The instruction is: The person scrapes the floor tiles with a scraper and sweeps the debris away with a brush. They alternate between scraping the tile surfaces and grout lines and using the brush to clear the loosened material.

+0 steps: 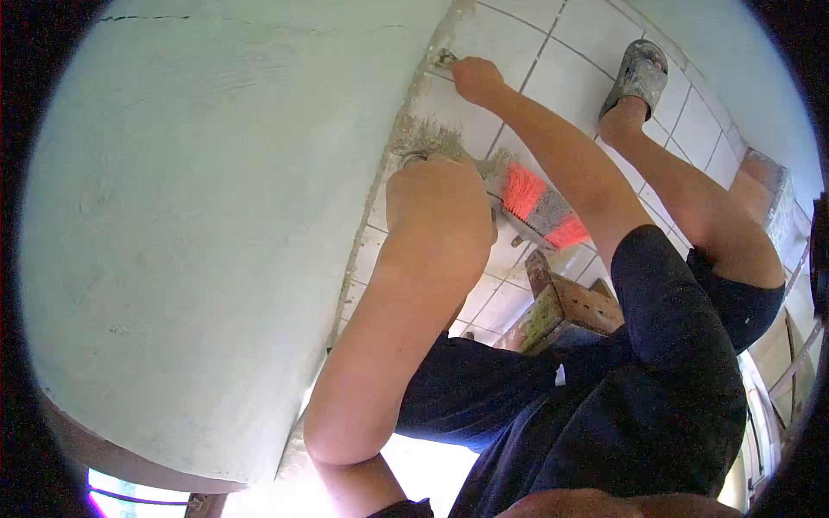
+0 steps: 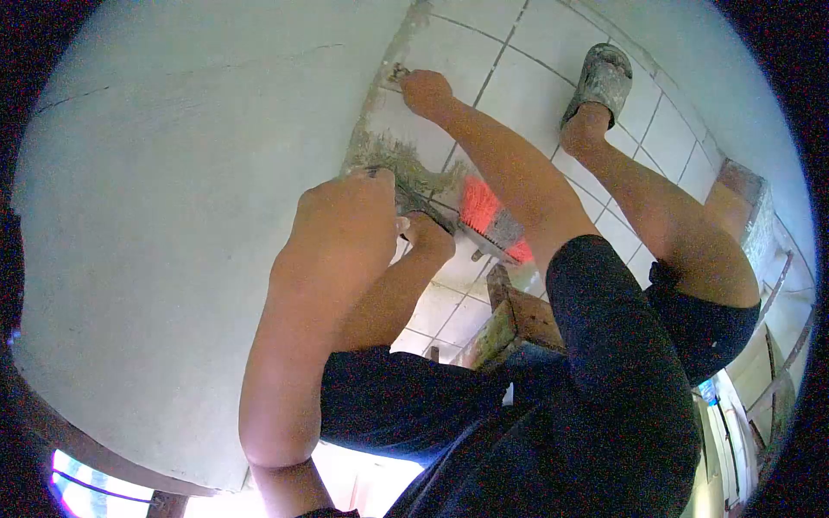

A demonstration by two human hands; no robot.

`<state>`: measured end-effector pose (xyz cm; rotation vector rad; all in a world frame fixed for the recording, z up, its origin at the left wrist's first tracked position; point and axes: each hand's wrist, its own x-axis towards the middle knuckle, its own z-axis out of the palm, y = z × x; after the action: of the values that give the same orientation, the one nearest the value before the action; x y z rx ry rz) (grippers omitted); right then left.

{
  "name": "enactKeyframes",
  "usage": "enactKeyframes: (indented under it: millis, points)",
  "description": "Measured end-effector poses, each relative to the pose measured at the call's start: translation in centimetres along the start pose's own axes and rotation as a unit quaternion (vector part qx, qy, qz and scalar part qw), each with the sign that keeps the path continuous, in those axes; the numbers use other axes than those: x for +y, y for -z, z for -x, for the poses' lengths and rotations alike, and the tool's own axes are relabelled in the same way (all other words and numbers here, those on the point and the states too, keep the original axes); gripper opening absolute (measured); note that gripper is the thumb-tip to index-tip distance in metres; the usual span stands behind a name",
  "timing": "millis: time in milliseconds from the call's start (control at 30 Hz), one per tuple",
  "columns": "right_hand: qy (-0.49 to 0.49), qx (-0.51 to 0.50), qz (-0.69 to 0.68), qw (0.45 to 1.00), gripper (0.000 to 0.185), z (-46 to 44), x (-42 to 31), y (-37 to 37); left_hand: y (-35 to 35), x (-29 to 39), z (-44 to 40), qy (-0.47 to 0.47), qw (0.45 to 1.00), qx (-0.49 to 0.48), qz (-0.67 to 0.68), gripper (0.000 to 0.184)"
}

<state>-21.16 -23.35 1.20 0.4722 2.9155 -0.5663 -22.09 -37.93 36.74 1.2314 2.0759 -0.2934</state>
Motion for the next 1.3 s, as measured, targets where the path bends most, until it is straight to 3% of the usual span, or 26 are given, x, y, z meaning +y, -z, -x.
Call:
enactKeyframes:
  millis: [100, 167, 300, 367, 467, 600, 733, 833, 967, 1100, 1167, 1300]
  points:
    - [0.007, 0.033, 0.009, 0.999, 0.019, -0.3, 0.2, 1.8, 0.8, 0.3, 0.1, 0.008, 1.000, -0.019, 0.017, 0.016]
    - [0.003, -0.046, 0.013, 0.999, 0.020, 2.1, 0.7, 2.4, 1.0, 0.0, 0.4, 0.006, 1.000, -0.020, 0.016, 0.016]
    - [0.002, -0.057, 0.007, 0.998, 0.020, 3.5, 1.1, 3.4, 1.5, 0.5, 0.3, 0.017, 0.999, -0.032, 0.019, 0.017]
    - [0.009, -0.043, -0.018, 0.999, 0.019, 0.3, 0.6, 3.2, 1.3, 0.7, -0.4, 0.043, 0.996, -0.070, -0.027, 0.040]
    - [0.030, 0.013, -0.024, 0.999, 0.022, -3.5, 1.2, 0.7, 1.3, 0.5, -0.2, 0.011, 0.999, -0.031, 0.013, 0.024]
    - [0.003, -0.074, 0.022, 0.997, 0.025, 1.5, 2.3, 1.8, 2.2, 0.4, 0.3, 0.000, 1.000, -0.020, 0.021, 0.024]
    - [-0.041, -0.085, 0.010, 0.995, 0.021, 10.9, 4.0, 4.4, 2.9, 0.5, 0.7, 0.027, 0.999, -0.030, 0.012, 0.027]
    - [-0.053, -0.060, 0.003, 0.997, 0.018, 11.0, 5.4, 3.5, 2.7, 0.7, 0.7, 0.027, 0.999, -0.031, 0.010, 0.029]
    - [-0.087, -0.046, -0.008, 0.995, 0.024, 2.6, 6.1, 3.2, 1.4, 0.2, 0.1, 0.029, 0.998, -0.055, 0.015, 0.030]
    - [-0.062, -0.015, -0.001, 0.998, 0.025, 5.4, 6.5, 2.8, 1.7, -0.4, -0.1, 0.033, 0.998, -0.042, 0.015, 0.032]
    - [-0.112, -0.058, 0.004, 0.992, 0.024, 9.8, 6.3, 3.6, 2.5, -0.7, 0.1, 0.040, 0.996, -0.080, 0.005, 0.033]
    - [-0.105, -0.048, 0.025, 0.993, 0.032, 7.3, 8.2, 3.2, 2.1, -0.8, -0.3, 0.027, 0.998, -0.056, 0.015, 0.034]
